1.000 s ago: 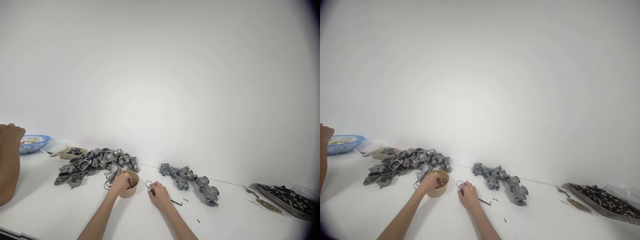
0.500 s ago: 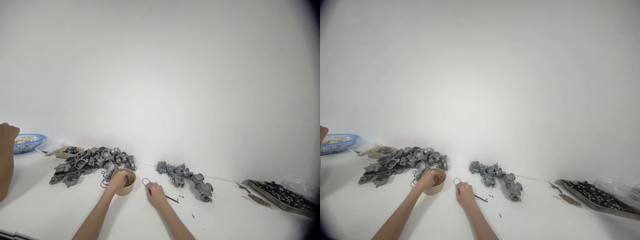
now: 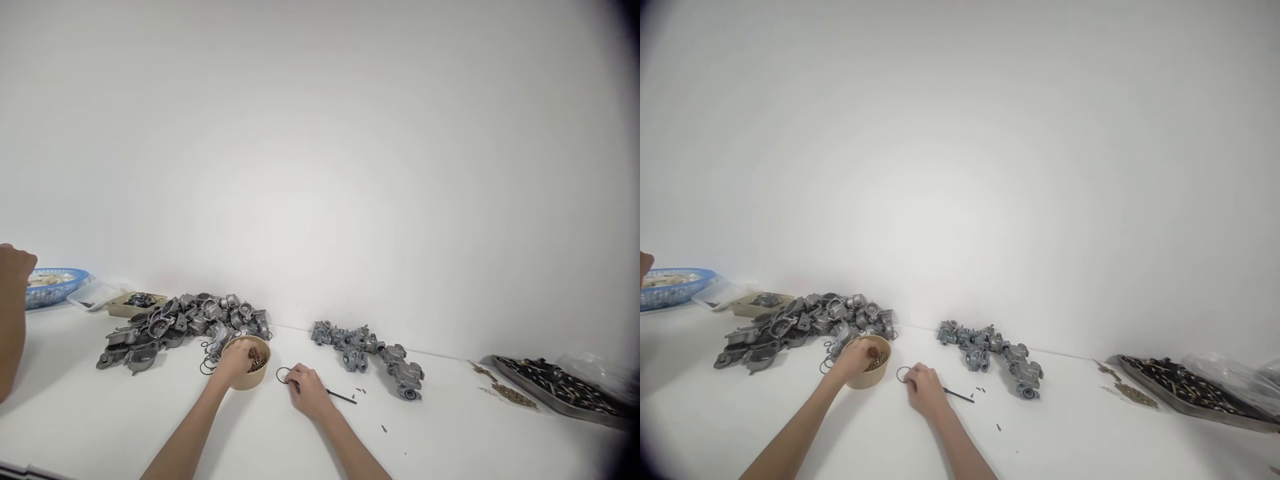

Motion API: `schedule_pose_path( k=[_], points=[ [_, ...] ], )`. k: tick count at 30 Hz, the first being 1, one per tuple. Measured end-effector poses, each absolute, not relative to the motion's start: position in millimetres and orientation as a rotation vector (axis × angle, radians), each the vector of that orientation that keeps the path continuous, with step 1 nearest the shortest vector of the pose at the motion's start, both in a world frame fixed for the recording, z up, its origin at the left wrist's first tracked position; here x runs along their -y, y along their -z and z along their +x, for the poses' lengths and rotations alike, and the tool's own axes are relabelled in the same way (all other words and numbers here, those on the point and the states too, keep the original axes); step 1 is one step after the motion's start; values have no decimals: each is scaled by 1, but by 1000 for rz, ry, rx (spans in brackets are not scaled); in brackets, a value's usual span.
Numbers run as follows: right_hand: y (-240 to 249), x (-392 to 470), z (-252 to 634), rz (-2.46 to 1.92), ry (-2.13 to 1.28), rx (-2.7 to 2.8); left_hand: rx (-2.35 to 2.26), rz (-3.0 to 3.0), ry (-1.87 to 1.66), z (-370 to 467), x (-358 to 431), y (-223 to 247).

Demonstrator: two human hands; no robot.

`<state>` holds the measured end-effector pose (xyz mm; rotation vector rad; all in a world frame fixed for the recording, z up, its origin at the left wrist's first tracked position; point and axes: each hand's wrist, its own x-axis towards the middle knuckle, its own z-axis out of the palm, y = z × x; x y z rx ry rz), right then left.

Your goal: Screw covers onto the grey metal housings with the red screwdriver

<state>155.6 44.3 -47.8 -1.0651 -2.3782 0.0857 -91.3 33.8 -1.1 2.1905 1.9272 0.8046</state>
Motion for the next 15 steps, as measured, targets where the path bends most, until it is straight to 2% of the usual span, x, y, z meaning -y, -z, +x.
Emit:
schedule_pose_path(
  k=[5,10,15],
  points=[
    [39,-38,163,-938,-172,2387,-1736,2365,-910,-69,-20,-10],
    [29,-31,177,-908,-182,2352,-1442,2502,-664,-36,-11,3],
    [31,-25,173,-951,-240,2427,-1550,2450,-531,-25,-19,26]
  ],
)
